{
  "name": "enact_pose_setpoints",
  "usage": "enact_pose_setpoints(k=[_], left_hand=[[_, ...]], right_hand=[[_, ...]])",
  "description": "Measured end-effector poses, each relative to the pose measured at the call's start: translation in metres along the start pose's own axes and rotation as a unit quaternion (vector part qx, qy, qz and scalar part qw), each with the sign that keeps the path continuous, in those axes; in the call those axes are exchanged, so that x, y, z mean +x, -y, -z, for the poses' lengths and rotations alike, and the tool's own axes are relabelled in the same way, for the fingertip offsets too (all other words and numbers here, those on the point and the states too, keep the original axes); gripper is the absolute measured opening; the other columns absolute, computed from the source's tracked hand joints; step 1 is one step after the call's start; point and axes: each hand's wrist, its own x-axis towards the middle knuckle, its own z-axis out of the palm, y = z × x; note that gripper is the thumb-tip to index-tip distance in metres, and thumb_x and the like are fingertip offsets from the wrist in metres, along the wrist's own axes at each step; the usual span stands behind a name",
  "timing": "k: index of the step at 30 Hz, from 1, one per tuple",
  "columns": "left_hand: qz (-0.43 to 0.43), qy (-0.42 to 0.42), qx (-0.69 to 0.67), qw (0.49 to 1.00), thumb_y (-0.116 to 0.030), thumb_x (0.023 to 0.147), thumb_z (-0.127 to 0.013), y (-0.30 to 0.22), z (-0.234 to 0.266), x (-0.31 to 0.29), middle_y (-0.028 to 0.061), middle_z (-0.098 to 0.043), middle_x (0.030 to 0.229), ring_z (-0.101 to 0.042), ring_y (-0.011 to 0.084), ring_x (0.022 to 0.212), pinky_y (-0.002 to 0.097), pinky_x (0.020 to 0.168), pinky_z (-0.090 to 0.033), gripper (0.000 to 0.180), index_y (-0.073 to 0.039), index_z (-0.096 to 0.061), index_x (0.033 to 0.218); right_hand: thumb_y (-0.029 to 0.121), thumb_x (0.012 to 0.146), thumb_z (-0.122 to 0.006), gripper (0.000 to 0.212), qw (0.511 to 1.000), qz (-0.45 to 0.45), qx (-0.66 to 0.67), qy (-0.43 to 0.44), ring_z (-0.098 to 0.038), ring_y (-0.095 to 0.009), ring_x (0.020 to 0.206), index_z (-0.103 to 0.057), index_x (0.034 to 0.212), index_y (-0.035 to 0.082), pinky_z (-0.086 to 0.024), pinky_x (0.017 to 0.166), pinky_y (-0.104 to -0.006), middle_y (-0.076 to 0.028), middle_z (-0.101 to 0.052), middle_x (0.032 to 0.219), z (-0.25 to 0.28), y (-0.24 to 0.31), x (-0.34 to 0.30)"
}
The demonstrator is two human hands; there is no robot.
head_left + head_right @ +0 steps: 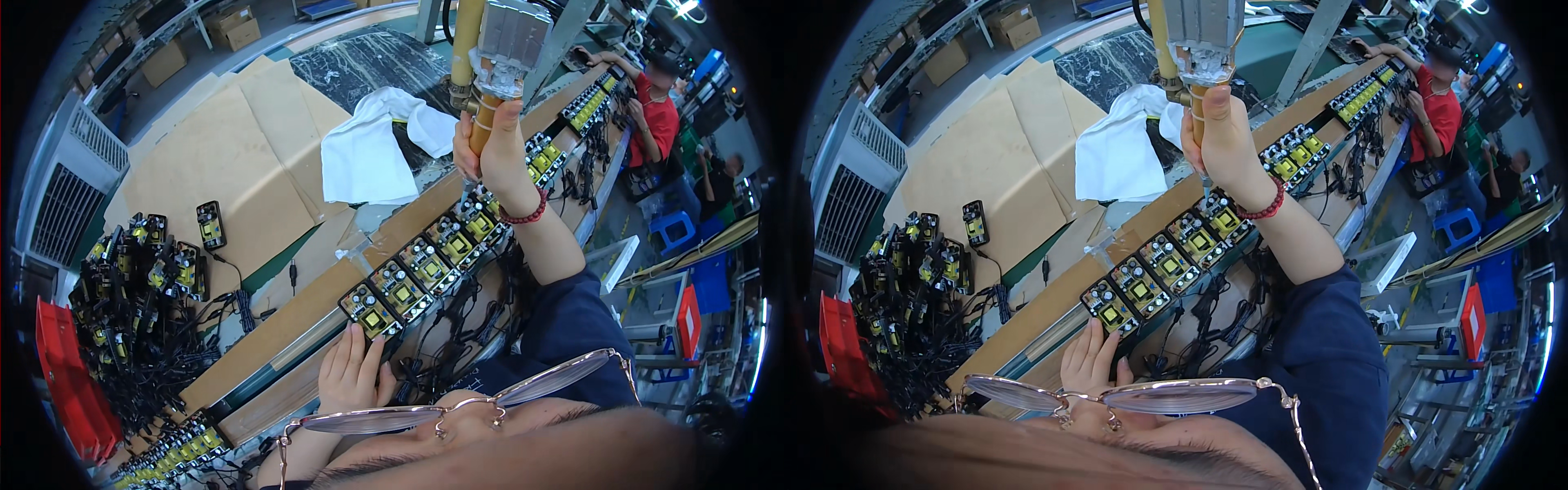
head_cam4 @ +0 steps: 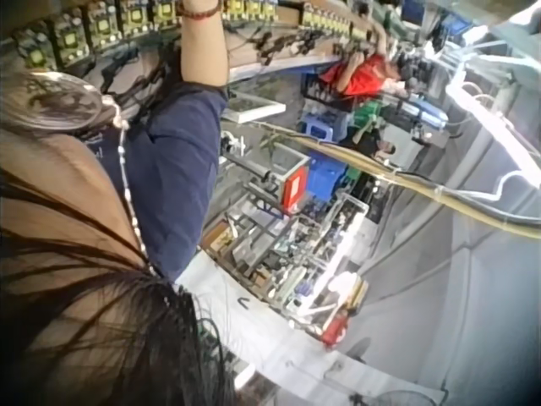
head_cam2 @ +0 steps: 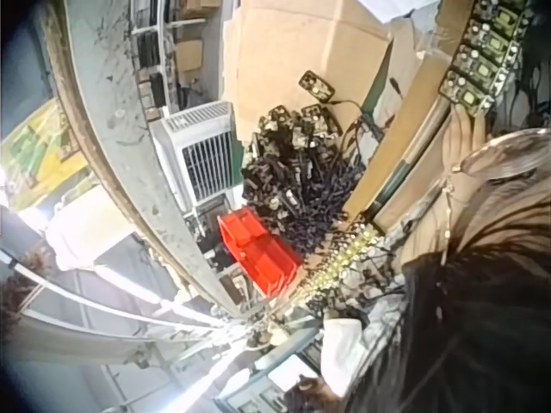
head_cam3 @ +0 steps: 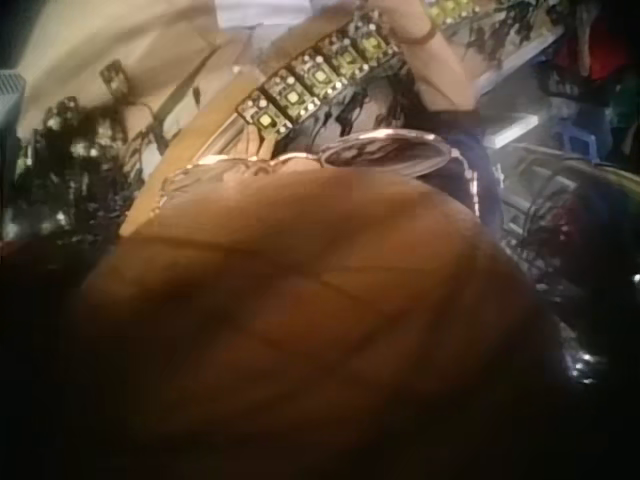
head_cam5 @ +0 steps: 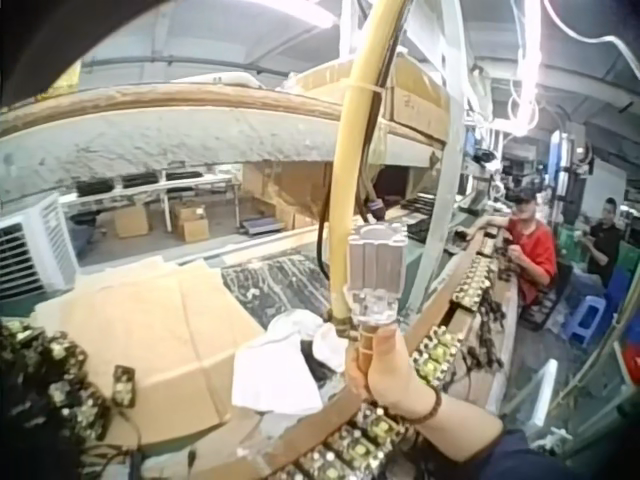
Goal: The person applies adhesive to electronic circuit boards along a track using a dispensing tool, moving the boards forward by hand to dispense glue onto each unit.
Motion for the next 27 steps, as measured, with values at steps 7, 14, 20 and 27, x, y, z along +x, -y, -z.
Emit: enact_pose_setpoints(k=[7, 14, 20, 27], left_hand=[[0.003, 0.013, 0.001, 1.0, -0.016, 0.074, -0.062, 0.0, 0.001, -0.001, 0.03, -0.053, 0.118, -0.056, 0.0381, 0.106, 0.0432, 0.088, -0.045, 0.039, 0.002, -0.06, 0.109], [-0.001, 0.02, 0.001, 1.0, -0.017, 0.076, -0.06, 0.0, 0.004, 0.002, 0.0299, -0.054, 0.118, -0.056, 0.0378, 0.106, 0.043, 0.087, -0.045, 0.038, 0.002, -0.061, 0.108], [-0.006, 0.041, 0.017, 0.999, -0.017, 0.076, -0.059, 0.0, 0.005, 0.002, 0.0294, -0.054, 0.118, -0.056, 0.0375, 0.106, 0.0423, 0.087, -0.046, 0.037, 0.002, -0.062, 0.107], [-0.007, 0.047, 0.026, 0.999, -0.017, 0.075, -0.06, 0.003, 0.003, -0.002, 0.0289, -0.054, 0.119, -0.056, 0.0371, 0.107, 0.042, 0.087, -0.046, 0.038, 0.001, -0.062, 0.108]], right_hand=[[0.081, 0.076, -0.022, 0.077, 1.0, 0.006, -0.014, 0.009, -0.035, -0.009, 0.035, -0.04, 0.077, 0.006, -0.031, 0.036, -0.0233, 0.0, -0.035, 0.046, 0.004, -0.003, 0.0], [0.081, 0.076, -0.023, 0.078, 1.0, 0.006, -0.022, 0.003, -0.034, -0.008, 0.035, -0.04, 0.076, 0.005, -0.031, 0.036, -0.0226, 0.0, -0.035, 0.046, 0.005, -0.002, 0.001], [0.08, 0.077, -0.024, 0.077, 1.0, 0.015, -0.025, -0.009, -0.035, -0.008, 0.035, -0.041, 0.075, 0.004, -0.031, 0.036, -0.0221, 0.0, -0.037, 0.046, 0.011, -0.008, 0.003], [0.078, 0.078, -0.026, 0.076, 0.999, 0.026, -0.022, -0.022, -0.036, -0.008, 0.034, -0.041, 0.073, 0.004, -0.03, 0.034, -0.022, -0.001, -0.038, 0.045, 0.012, -0.004, 0.005]])
